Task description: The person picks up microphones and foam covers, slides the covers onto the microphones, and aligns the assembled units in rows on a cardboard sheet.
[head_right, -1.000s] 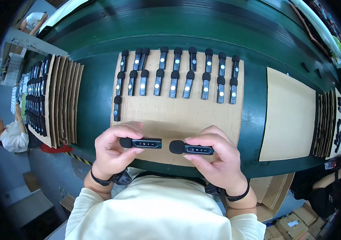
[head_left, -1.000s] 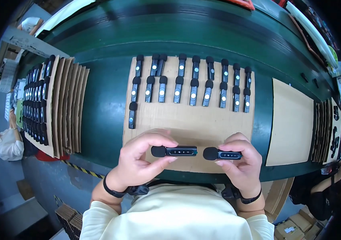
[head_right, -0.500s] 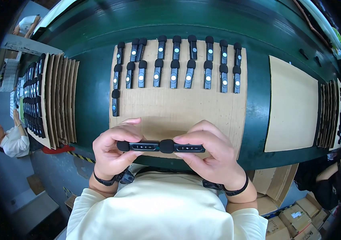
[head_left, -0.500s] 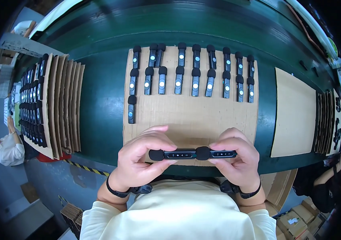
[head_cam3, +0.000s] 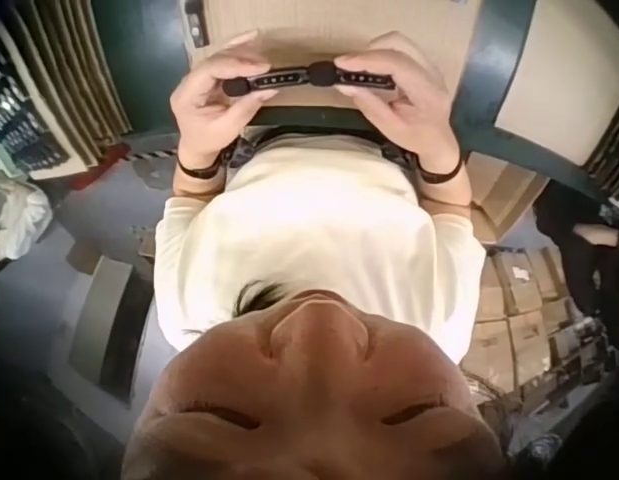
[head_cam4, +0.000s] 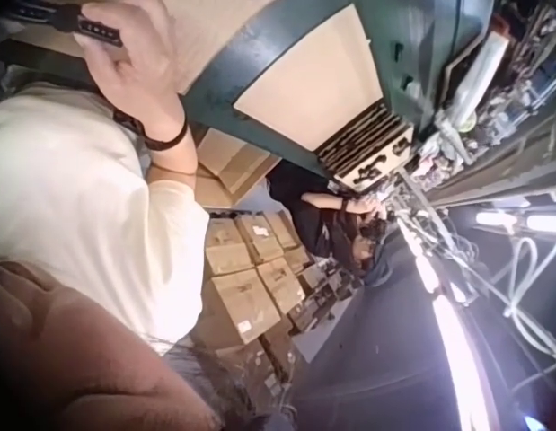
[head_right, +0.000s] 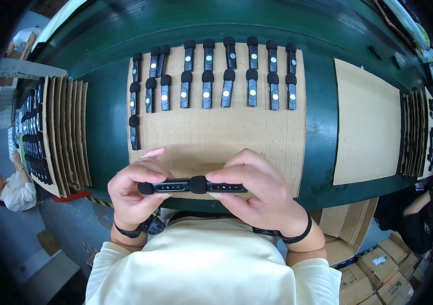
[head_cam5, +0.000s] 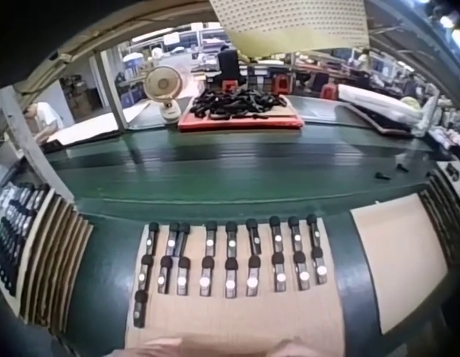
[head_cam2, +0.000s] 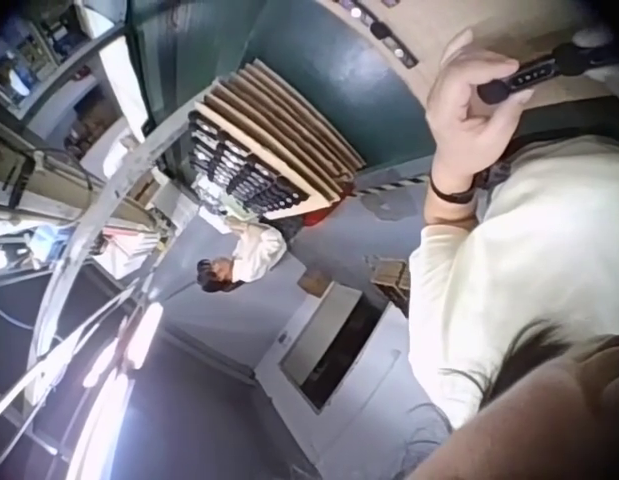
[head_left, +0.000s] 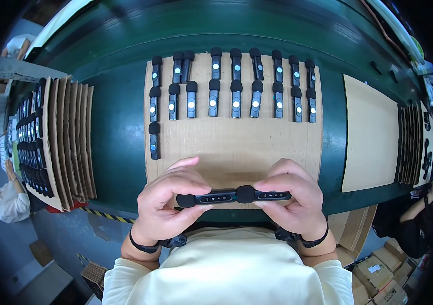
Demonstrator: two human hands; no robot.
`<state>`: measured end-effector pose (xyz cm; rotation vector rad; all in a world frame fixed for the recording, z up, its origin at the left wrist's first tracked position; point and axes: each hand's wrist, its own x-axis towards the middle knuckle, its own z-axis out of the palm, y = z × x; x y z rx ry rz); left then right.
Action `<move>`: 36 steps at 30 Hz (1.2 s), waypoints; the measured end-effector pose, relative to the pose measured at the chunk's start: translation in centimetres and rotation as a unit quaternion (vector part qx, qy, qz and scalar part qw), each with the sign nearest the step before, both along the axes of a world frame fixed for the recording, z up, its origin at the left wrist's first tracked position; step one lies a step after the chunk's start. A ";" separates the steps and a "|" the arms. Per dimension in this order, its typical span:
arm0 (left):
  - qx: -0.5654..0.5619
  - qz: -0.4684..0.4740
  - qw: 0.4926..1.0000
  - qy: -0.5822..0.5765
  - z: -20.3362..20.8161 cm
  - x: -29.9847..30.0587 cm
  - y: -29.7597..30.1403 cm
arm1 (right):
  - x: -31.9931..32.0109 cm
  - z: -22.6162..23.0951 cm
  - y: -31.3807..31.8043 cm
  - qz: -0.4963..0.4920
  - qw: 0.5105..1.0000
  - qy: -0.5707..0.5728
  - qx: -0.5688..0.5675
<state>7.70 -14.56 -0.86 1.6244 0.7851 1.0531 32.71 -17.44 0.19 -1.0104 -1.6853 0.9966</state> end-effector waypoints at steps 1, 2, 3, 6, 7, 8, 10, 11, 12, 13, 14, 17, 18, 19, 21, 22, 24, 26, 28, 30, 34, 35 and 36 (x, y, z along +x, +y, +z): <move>-0.001 -0.001 1.000 0.001 0.0 0.0 0.0 | 0.0 -0.1 0.0 -0.006 1.000 0.001 -0.001; -0.002 -0.001 1.000 0.001 0.0 0.1 0.0 | -0.1 -0.1 -0.1 -0.012 1.000 0.001 -0.002; -0.002 -0.001 1.000 0.002 0.0 0.1 0.0 | -0.1 -0.2 -0.1 -0.018 1.000 0.002 -0.004; 0.004 -0.001 1.000 0.007 0.2 0.1 0.2 | -0.1 -0.2 0.0 -0.018 1.000 0.003 -0.005; 0.007 -0.001 1.000 0.009 0.3 0.1 0.2 | -0.1 -0.3 0.0 -0.018 1.000 0.003 -0.006; 0.007 -0.001 1.000 0.010 0.4 0.1 0.2 | -0.1 -0.2 0.1 -0.017 1.000 0.004 -0.006; 0.014 0.006 1.000 0.015 0.6 0.2 0.1 | 0.0 0.1 0.2 0.006 1.000 0.007 -0.009; 0.017 0.009 1.000 0.016 0.7 0.3 0.1 | 0.1 0.2 0.2 0.017 1.000 0.008 -0.011; 0.017 0.010 1.000 0.017 0.8 0.4 0.1 | 0.1 0.3 0.2 0.018 1.000 0.008 -0.011; 0.032 0.012 0.999 0.039 1.0 0.6 0.2 | 0.2 0.3 0.2 0.016 1.000 0.010 -0.014; 0.047 0.014 0.997 0.060 1.1 0.7 0.3 | 0.3 0.3 0.2 0.015 1.000 0.013 -0.016; 0.065 0.010 0.994 0.084 1.2 0.7 0.5 | -0.1 0.0 -0.1 -0.005 0.997 0.071 -0.036; 0.068 0.002 0.994 0.086 1.2 0.6 0.5 | -0.4 -0.3 -0.3 -0.024 0.990 0.126 -0.053; 0.071 -0.005 0.994 0.088 1.1 0.6 0.6 | -0.5 -0.3 -0.3 -0.044 0.980 0.180 -0.070; 0.067 -0.001 0.995 0.077 0.9 0.6 0.7 | -0.2 -0.3 -0.2 -0.033 0.990 0.123 -0.057; 0.063 0.002 0.996 0.065 0.8 0.6 0.7 | 0.1 -0.2 -0.1 -0.022 0.997 0.066 -0.044; 0.060 0.005 0.997 0.054 0.6 0.7 0.7 | 0.0 0.0 0.2 -0.011 0.999 0.009 -0.031; 0.048 -0.003 0.998 0.032 0.4 0.8 0.7 | -0.9 0.5 0.5 0.017 0.998 -0.062 0.004; 0.043 -0.006 0.999 0.022 0.3 0.8 0.6 | -1.7 0.8 0.7 0.032 0.994 -0.098 0.023; 0.046 -0.009 0.999 0.016 0.2 0.8 0.4 | -2.6 0.9 0.9 0.024 0.997 -0.070 0.032; 0.053 -0.001 0.998 0.022 0.1 0.4 0.3 | -2.9 0.9 1.0 0.031 0.997 -0.057 0.048; 0.055 0.003 0.998 0.028 0.1 0.3 0.2 | -2.9 0.8 1.1 0.036 0.996 -0.057 0.053; 0.055 0.006 0.998 0.027 0.2 0.1 0.2 | -3.0 0.8 1.1 0.039 0.996 -0.058 0.053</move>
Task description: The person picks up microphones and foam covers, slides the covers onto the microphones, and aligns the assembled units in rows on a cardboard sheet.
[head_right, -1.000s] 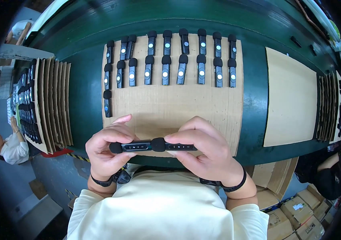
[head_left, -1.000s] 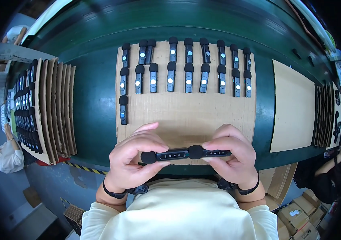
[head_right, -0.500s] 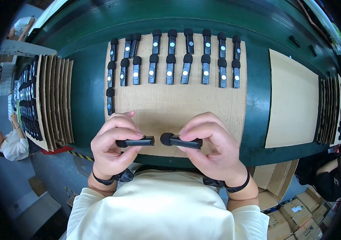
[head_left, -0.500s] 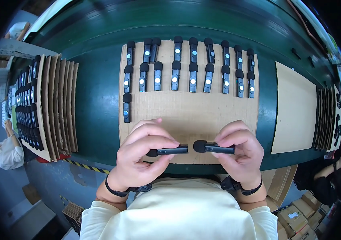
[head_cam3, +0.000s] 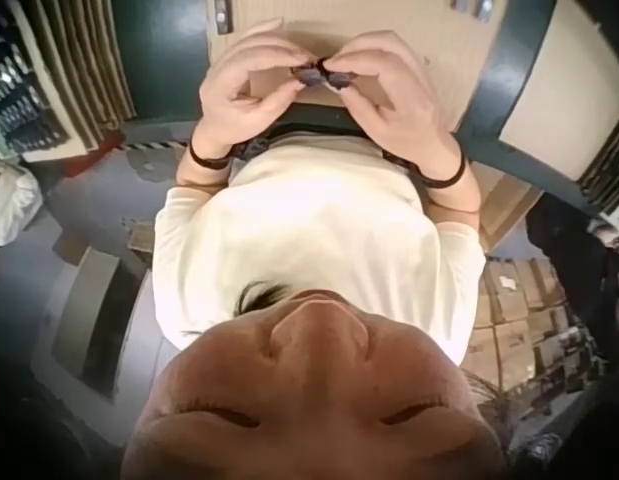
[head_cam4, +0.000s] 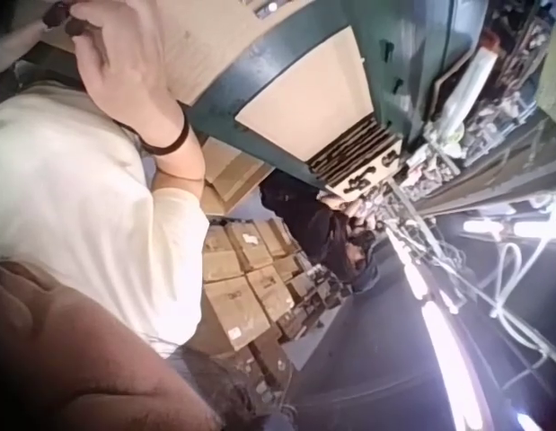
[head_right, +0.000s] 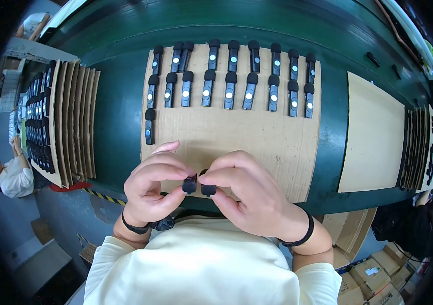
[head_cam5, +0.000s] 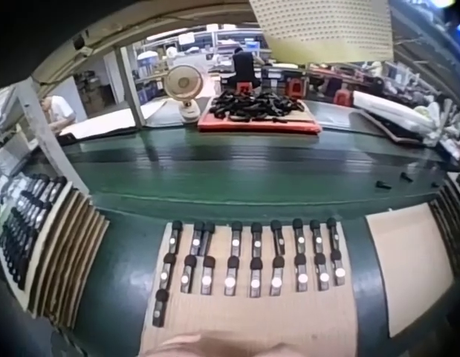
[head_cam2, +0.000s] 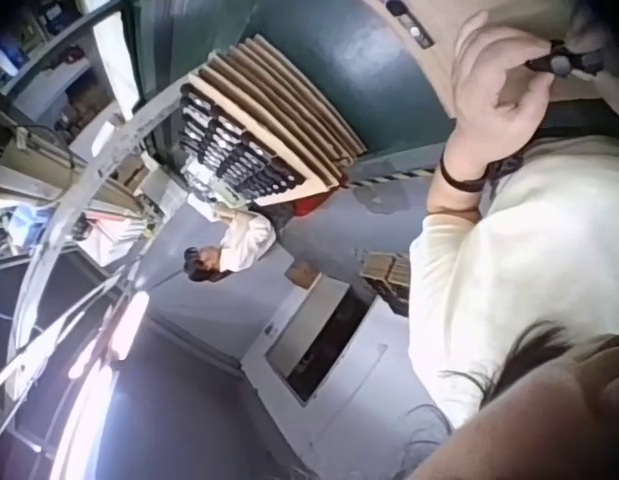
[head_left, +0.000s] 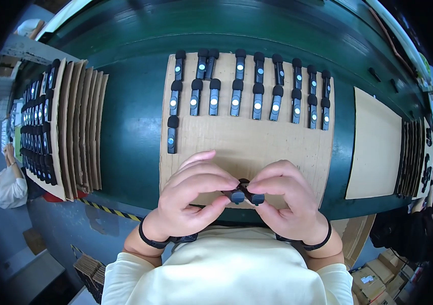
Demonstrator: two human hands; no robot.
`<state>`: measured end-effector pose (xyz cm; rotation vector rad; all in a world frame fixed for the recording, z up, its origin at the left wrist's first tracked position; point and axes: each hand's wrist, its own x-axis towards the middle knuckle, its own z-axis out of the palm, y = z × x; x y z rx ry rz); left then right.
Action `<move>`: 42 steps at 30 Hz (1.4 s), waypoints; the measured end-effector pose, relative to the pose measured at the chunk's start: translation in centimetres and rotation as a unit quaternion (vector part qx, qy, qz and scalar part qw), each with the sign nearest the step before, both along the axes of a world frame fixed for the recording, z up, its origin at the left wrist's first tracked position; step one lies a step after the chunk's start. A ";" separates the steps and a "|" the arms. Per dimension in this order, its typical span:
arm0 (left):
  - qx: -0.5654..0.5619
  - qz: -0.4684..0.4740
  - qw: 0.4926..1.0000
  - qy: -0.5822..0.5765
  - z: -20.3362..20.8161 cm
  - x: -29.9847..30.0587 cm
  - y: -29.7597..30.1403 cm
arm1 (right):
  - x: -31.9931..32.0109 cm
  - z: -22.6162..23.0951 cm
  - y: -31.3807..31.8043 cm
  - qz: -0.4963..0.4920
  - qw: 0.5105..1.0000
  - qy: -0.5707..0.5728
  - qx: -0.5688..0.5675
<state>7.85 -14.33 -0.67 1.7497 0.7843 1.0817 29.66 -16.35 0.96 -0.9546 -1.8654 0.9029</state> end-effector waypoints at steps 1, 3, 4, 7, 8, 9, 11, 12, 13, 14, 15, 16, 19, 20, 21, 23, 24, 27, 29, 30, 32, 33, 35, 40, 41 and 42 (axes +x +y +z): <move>0.019 -0.001 1.000 0.018 0.1 -0.1 0.0 | -0.1 -0.1 0.0 0.000 1.000 -0.004 -0.002; 0.055 -0.003 0.997 0.054 0.3 -0.4 0.0 | -0.4 -0.2 0.1 0.000 1.000 -0.013 -0.005; 0.055 0.000 0.997 0.053 0.2 -0.7 0.1 | -0.6 -0.2 0.2 0.002 1.000 -0.014 -0.005; 0.077 -0.011 0.995 0.062 0.1 -1.8 0.2 | -1.0 -0.3 0.5 0.009 1.000 -0.013 -0.010; 0.077 -0.008 0.995 0.062 0.0 -2.1 0.2 | -1.2 -0.3 0.6 0.012 1.000 -0.013 -0.010; 0.080 0.011 0.995 0.063 -0.2 -2.4 0.2 | -1.3 -0.3 0.6 0.010 1.000 -0.018 -0.017; 0.086 0.049 0.993 0.067 -0.4 -2.9 0.2 | -1.6 -0.3 0.8 0.007 0.999 -0.028 -0.031; 0.086 0.052 0.993 0.067 -0.4 -3.1 0.3 | -1.8 -0.3 1.0 0.010 0.999 -0.028 -0.030; 0.106 0.065 0.987 0.102 -0.5 -3.4 0.4 | -2.1 -0.3 1.2 0.006 0.999 -0.044 -0.024; 0.127 0.077 0.979 0.137 -0.5 -3.7 0.6 | -2.4 -0.3 1.4 0.003 0.998 -0.060 -0.018; 0.147 0.088 0.971 0.169 -0.6 -3.8 0.7 | -2.7 -0.2 1.6 -0.002 0.997 -0.079 -0.011; 0.147 0.090 0.971 0.167 -0.7 -3.9 0.9 | -2.9 -0.3 1.8 -0.001 0.997 -0.081 -0.010; 0.220 0.119 0.939 0.235 -0.9 -4.0 1.4 | -3.7 -0.7 2.6 -0.024 0.992 -0.118 0.039; 0.220 0.119 0.939 0.235 -1.0 -4.0 1.5 | -3.9 -0.8 2.9 -0.024 0.992 -0.118 0.040; 0.241 0.120 0.929 0.256 -1.2 -4.0 1.6 | -4.1 -0.9 3.1 -0.034 0.987 -0.147 0.063; 0.280 0.120 0.905 0.298 -1.6 -4.1 1.8 | -4.5 -1.1 3.5 -0.053 0.971 -0.205 0.108; 0.280 0.121 0.905 0.298 -1.6 -4.1 1.8 | -4.6 -1.4 3.5 -0.052 0.971 -0.205 0.109; 0.256 0.070 0.894 0.362 -1.5 -4.2 1.8 | -5.0 -2.2 3.1 -0.012 0.952 -0.281 0.117; 0.251 0.064 0.896 0.360 -1.7 -4.3 1.9 | -5.3 -2.2 2.8 -0.006 0.948 -0.302 0.104; 0.245 0.059 0.898 0.361 -1.7 -4.3 1.9 | -5.5 -2.1 2.7 0.000 0.943 -0.319 0.093; 0.241 0.054 0.899 0.362 -1.8 -4.4 2.0 | -5.7 -2.1 2.7 0.006 0.938 -0.338 0.081; 0.237 0.058 0.900 0.362 -1.8 -4.4 2.1 | -5.8 -2.2 2.8 0.003 0.935 -0.344 0.084; 0.231 0.064 0.901 0.361 -1.9 -4.3 2.4 | -5.8 -2.4 2.9 -0.005 0.930 -0.357 0.089; 0.235 0.069 0.905 0.347 -2.2 -4.0 3.0 | -5.6 -3.2 3.3 -0.049 0.915 -0.382 0.116; 0.234 0.068 0.904 0.351 -2.1 -4.1 3.1 | -5.7 -3.0 3.2 -0.048 0.918 -0.379 0.109; 0.233 0.066 0.903 0.354 -2.1 -4.1 3.1 | -5.7 -2.9 3.2 -0.047 0.919 -0.378 0.103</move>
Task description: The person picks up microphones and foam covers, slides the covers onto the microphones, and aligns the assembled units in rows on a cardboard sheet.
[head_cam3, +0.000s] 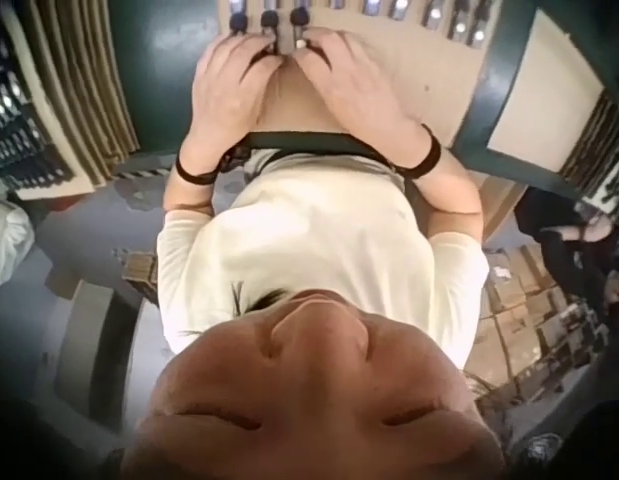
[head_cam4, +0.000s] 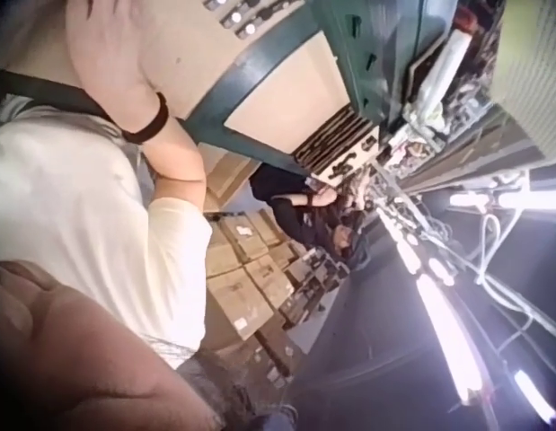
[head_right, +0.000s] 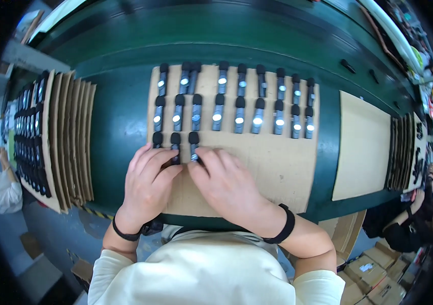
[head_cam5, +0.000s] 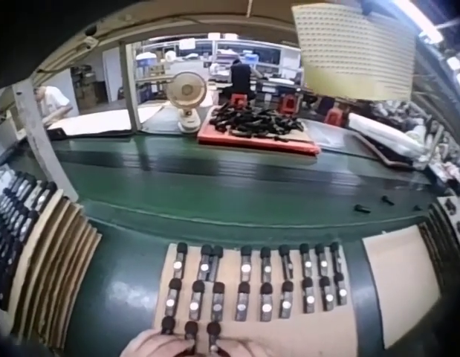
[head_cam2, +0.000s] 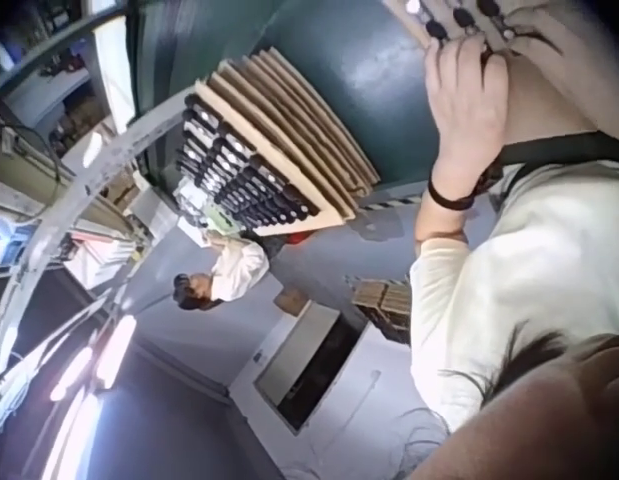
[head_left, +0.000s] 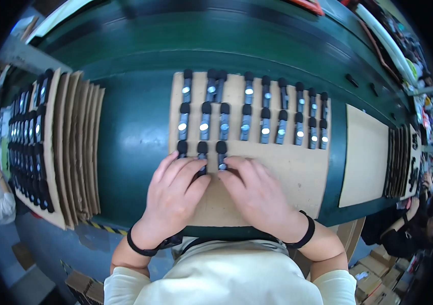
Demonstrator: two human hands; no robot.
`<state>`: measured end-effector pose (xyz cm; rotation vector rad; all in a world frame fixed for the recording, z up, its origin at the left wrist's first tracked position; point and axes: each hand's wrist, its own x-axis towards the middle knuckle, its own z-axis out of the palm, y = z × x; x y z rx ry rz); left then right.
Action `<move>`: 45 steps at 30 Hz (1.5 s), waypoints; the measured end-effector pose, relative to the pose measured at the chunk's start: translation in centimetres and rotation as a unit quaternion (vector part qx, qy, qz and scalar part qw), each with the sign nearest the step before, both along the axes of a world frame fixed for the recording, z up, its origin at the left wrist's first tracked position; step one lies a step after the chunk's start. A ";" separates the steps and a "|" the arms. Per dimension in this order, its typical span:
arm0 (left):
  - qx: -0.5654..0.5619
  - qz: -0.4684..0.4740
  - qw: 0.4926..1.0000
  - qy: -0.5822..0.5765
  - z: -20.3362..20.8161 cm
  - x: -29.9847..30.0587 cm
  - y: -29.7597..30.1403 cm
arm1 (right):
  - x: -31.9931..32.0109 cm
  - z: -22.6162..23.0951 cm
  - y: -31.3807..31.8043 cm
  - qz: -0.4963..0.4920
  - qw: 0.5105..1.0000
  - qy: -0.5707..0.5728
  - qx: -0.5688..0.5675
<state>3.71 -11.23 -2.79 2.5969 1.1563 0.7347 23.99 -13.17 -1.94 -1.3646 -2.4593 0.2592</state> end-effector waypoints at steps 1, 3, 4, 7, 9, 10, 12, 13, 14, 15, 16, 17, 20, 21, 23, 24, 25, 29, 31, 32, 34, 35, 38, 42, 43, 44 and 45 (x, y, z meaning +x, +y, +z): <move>-0.001 -0.002 1.000 0.002 0.0 0.1 0.0 | 0.2 0.2 0.0 -0.002 1.000 0.001 -0.006; 0.002 -0.008 1.000 -0.007 -0.1 0.1 -0.1 | 1.1 1.2 0.0 -0.023 1.000 0.009 -0.005; 0.000 -0.001 1.000 -0.008 -0.2 0.2 -0.1 | 1.6 1.9 0.0 -0.032 0.999 0.026 -0.008; -0.004 0.004 1.000 -0.016 -0.2 0.5 -0.4 | 4.1 3.1 0.4 -0.058 0.995 0.082 -0.014; -0.012 0.020 1.000 -0.021 -0.1 0.3 -0.6 | 6.8 4.1 1.4 -0.092 0.988 0.119 -0.016; -0.011 0.016 1.000 -0.022 0.1 0.3 -0.6 | 8.5 4.9 1.9 -0.118 0.987 0.111 -0.011; -0.027 0.013 0.999 -0.040 0.4 0.4 -0.7 | 12.5 4.7 3.4 -0.174 0.973 0.153 -0.010; -0.036 0.014 0.998 -0.046 0.5 0.3 -0.8 | 14.7 4.1 4.5 -0.201 0.964 0.172 -0.021; -0.036 0.014 0.998 -0.045 0.6 0.3 -0.9 | 17.1 3.4 5.7 -0.229 0.954 0.189 -0.031; -0.046 0.012 0.997 -0.062 0.7 0.4 -0.9 | 19.9 2.6 7.0 -0.259 0.949 0.176 -0.028; -0.055 0.011 0.995 -0.079 0.9 0.4 -0.9 | 22.6 1.8 8.4 -0.288 0.943 0.163 -0.025; -0.065 0.010 0.993 -0.094 1.0 0.4 -0.9 | 25.3 1.0 9.9 -0.321 0.937 0.138 -0.023; -0.078 0.024 0.991 -0.107 1.2 0.1 -1.1 | 30.3 -1.1 14.6 -0.372 0.926 0.063 -0.002; -0.085 0.029 0.989 -0.115 1.3 0.0 -1.2 | 31.5 -1.6 15.9 -0.395 0.918 0.004 0.018; -0.082 0.033 0.989 -0.120 1.5 0.1 -1.3 | 35.3 -3.3 18.5 -0.402 0.915 -0.003 0.027; -0.080 0.034 0.988 -0.129 1.6 0.2 -1.3 | 37.4 -4.0 19.2 -0.410 0.911 -0.015 0.036; -0.078 0.043 0.987 -0.132 1.7 0.2 -1.5 | 38.0 -4.9 20.0 -0.412 0.910 -0.021 0.042; -0.086 0.055 0.983 -0.154 2.0 0.2 -2.1 | 36.3 -5.2 21.0 -0.382 0.920 -0.069 0.053; -0.086 0.048 0.983 -0.156 2.4 0.5 -2.2 | 35.2 -4.4 20.6 -0.384 0.923 0.002 0.019; -0.086 0.041 0.982 -0.162 2.5 0.7 -2.1 | 34.4 -3.7 20.2 -0.383 0.921 0.069 -0.013; -0.085 0.035 0.982 -0.166 2.8 1.1 -2.0 | 31.8 -2.0 18.7 -0.379 0.914 0.139 -0.046; -0.087 0.024 0.980 -0.175 3.0 1.3 -1.8 | 29.9 -1.1 17.1 -0.345 0.910 0.221 -0.066; -0.088 0.000 0.977 -0.192 3.8 2.2 -1.5 | 23.8 2.5 10.6 -0.273 0.878 0.375 -0.118; -0.115 -0.046 0.960 -0.250 4.6 4.1 -0.9 | 16.5 5.2 1.3 -0.193 0.845 0.452 -0.212; -0.116 -0.063 0.961 -0.241 4.9 4.7 -0.8 | 15.2 5.8 -0.4 -0.178 0.841 0.451 -0.242; -0.117 -0.080 0.962 -0.231 5.2 5.2 -0.7 | 14.1 6.0 -1.7 -0.160 0.836 0.449 -0.273; -0.119 -0.097 0.963 -0.223 5.4 5.7 -0.6 | 13.3 5.8 -2.5 -0.160 0.834 0.453 -0.271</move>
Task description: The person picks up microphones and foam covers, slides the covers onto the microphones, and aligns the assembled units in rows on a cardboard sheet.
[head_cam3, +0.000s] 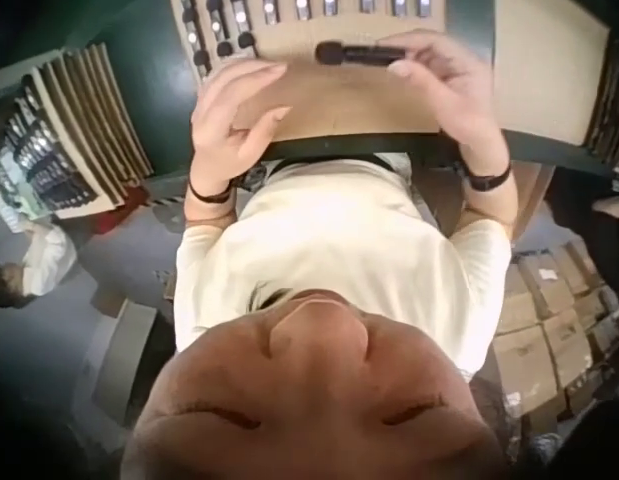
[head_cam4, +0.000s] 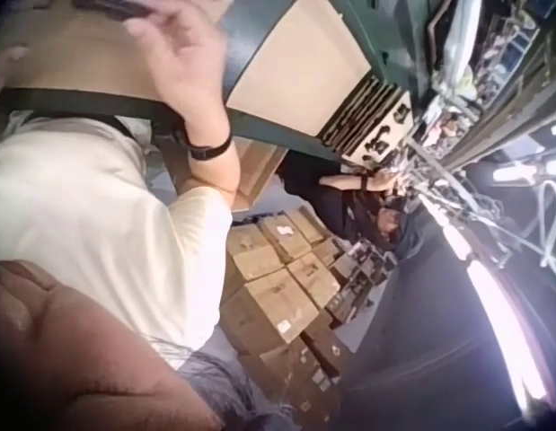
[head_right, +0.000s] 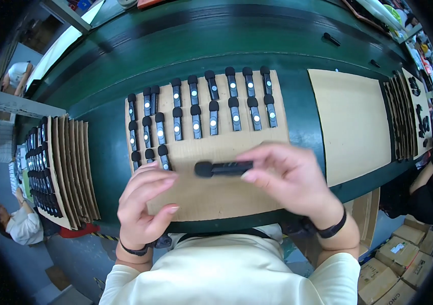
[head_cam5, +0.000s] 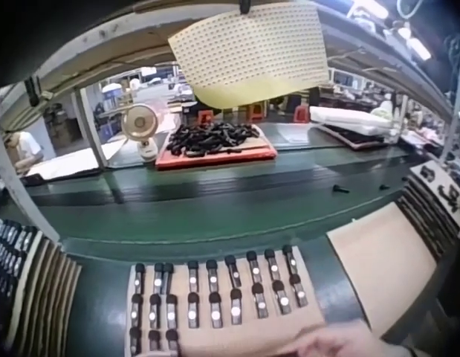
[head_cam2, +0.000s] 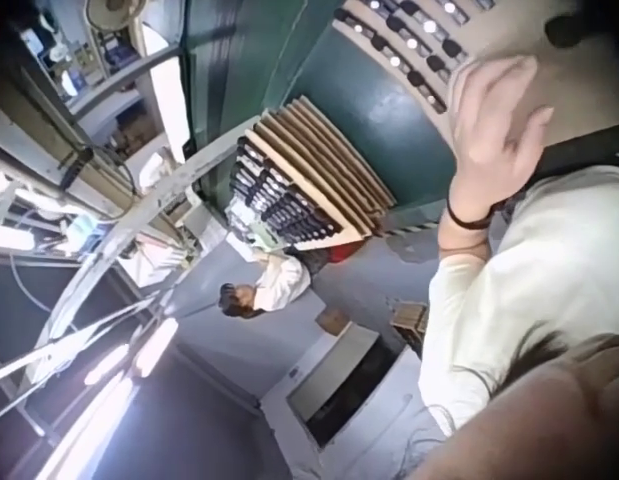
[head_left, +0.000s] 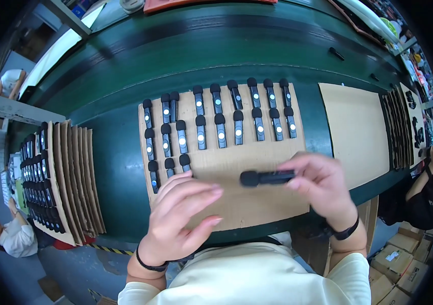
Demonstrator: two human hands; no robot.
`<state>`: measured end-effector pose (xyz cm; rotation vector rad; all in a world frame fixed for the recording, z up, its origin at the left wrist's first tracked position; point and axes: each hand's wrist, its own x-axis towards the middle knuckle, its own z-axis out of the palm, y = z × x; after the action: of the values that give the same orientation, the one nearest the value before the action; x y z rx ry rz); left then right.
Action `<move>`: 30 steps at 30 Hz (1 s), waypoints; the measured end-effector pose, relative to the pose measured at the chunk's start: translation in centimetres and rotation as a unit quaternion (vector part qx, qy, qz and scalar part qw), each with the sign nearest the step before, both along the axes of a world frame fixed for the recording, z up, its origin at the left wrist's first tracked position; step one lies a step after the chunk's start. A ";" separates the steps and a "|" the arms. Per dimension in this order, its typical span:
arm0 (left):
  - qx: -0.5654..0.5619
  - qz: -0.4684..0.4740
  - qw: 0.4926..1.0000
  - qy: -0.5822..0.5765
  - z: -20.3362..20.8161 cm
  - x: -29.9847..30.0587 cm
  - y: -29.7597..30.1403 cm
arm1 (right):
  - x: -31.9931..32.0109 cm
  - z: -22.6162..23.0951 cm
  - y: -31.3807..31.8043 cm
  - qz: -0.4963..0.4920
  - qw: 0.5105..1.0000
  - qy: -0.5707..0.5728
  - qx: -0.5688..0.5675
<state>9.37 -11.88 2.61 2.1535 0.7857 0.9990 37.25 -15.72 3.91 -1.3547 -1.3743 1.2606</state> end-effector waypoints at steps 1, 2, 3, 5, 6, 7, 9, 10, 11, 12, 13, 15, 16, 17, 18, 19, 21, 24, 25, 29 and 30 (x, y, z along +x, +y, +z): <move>0.000 -0.002 1.000 0.004 0.1 0.5 0.0 | -0.7 -0.3 -0.7 0.015 0.999 0.048 -0.006; 0.001 -0.013 1.000 0.012 0.2 0.9 0.0 | -1.3 -0.6 -1.2 0.030 0.995 0.095 -0.012; 0.003 -0.024 1.000 0.019 0.4 1.2 0.0 | -1.7 -0.8 -1.7 0.030 0.995 0.099 -0.010; 0.006 -0.034 0.999 0.030 0.4 1.3 -0.4 | -2.5 -1.4 -2.3 0.023 0.992 0.123 -0.021; -0.003 -0.027 0.999 0.026 0.1 1.2 -0.7 | -2.8 -1.6 -2.5 0.020 0.990 0.134 -0.028; -0.011 -0.020 1.000 0.020 -0.2 1.1 -0.9 | -3.1 -1.8 -2.6 0.021 0.990 0.137 -0.027; -0.019 -0.014 1.000 0.016 -0.7 0.9 -1.3 | -3.4 -2.2 -2.9 0.019 0.983 0.173 -0.060; -0.031 -0.013 0.999 0.005 -0.9 0.8 -1.4 | -3.5 -2.4 -3.0 0.018 0.979 0.190 -0.076; -0.043 -0.012 0.999 -0.007 -1.1 0.8 -1.6 | -3.7 -2.5 -3.0 0.018 0.978 0.191 -0.076; -0.055 -0.010 0.998 -0.019 -1.3 0.7 -1.7 | -3.9 -2.7 -3.1 0.019 0.984 0.169 -0.055; -0.056 -0.011 0.998 -0.018 -1.5 0.8 -1.8 | -3.9 -2.8 -3.1 0.020 0.988 0.146 -0.034; -0.094 0.004 0.994 -0.059 -1.9 0.9 -2.0 | -4.0 -2.9 -2.9 0.020 0.992 0.124 -0.013; -0.112 0.011 0.990 -0.080 -2.0 1.0 -2.1 | -4.0 -3.0 -2.8 0.028 0.995 0.070 0.063; -0.114 0.011 0.990 -0.079 -2.0 1.1 -2.1 | -4.0 -3.0 -2.6 0.037 0.990 0.016 0.138; -0.107 0.007 0.991 -0.076 -1.9 1.2 -2.1 | -4.1 -3.1 -2.5 0.045 0.975 -0.038 0.212; -0.102 0.002 0.992 -0.073 -1.8 1.2 -2.1 | -4.2 -3.2 -2.5 0.045 0.976 -0.037 0.211; -0.097 -0.001 0.993 -0.068 -1.7 1.3 -2.0 | -4.6 -3.6 -2.6 0.033 0.970 -0.027 0.241; -0.064 -0.019 0.996 -0.051 -1.8 1.2 -1.9 | -4.7 -3.8 -2.6 0.031 0.966 -0.024 0.256; -0.066 -0.018 0.996 -0.050 -1.8 1.2 -1.9 | -4.7 -3.8 -2.6 0.034 0.965 -0.027 0.257; -0.054 -0.024 0.997 -0.052 -1.8 1.3 -1.8 | -4.8 -3.9 -2.5 0.041 0.964 -0.029 0.261; -0.054 -0.025 0.997 -0.053 -1.8 1.3 -1.8 | -4.9 -3.9 -2.5 0.043 0.964 -0.028 0.262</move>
<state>10.64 -13.64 0.81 2.0014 0.7163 1.0128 32.40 -18.22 0.01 -0.9740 -1.6732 0.8257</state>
